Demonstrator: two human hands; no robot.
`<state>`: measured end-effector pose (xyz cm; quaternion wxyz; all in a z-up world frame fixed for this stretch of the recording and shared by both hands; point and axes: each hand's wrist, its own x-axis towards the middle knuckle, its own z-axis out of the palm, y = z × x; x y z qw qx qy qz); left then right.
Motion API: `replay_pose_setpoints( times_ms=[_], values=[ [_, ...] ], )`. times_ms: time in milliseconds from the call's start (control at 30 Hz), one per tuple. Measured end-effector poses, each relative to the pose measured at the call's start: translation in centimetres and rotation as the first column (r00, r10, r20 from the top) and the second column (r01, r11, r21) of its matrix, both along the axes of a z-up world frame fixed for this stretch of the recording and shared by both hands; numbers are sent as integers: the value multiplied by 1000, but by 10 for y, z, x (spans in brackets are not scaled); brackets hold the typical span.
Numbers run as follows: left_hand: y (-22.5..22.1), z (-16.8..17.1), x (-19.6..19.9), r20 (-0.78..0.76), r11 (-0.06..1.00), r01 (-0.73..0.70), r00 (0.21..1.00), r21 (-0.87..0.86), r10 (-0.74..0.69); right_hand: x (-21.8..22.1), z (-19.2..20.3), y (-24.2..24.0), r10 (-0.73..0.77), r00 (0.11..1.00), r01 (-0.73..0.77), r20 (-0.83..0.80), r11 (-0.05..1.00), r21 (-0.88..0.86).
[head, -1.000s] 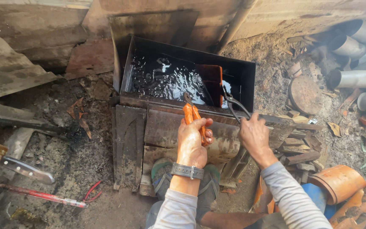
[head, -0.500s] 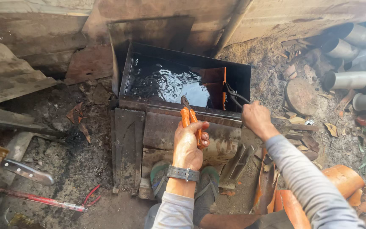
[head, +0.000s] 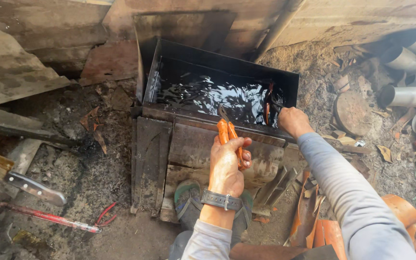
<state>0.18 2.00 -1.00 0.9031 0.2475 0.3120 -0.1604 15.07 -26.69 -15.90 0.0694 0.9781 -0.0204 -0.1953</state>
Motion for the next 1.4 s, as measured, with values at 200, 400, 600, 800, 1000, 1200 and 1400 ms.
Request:
replay_pose_setpoints(
  times_ms=[200,400,600,800,1000,1200,1400],
  values=[
    [-1,5,-4,-14,1000,3,1000,-11,-3,5,-3,13,-60,997,59,-56,998,-28],
    [1,10,-5,-19,1000,-4,1000,-21,4,13,-11,30,-104,988,86,-114,985,-147],
    [1,11,-4,-18,1000,-3,1000,10,3,9,-8,42,-68,991,42,-113,975,-220],
    [1,10,-5,-7,1000,-15,1000,15,16,4,-18,43,117,980,-172,-162,907,-384],
    [6,10,-2,-4,1000,-22,1000,6,22,26,-21,-15,30,995,-37,-92,996,-75],
    [8,10,1,-11,999,-40,999,-15,40,23,-17,-53,-43,996,45,-75,999,23],
    [4,10,3,-50,1000,-8,999,-17,8,13,10,-52,-137,962,168,-235,979,119]
  ],
)
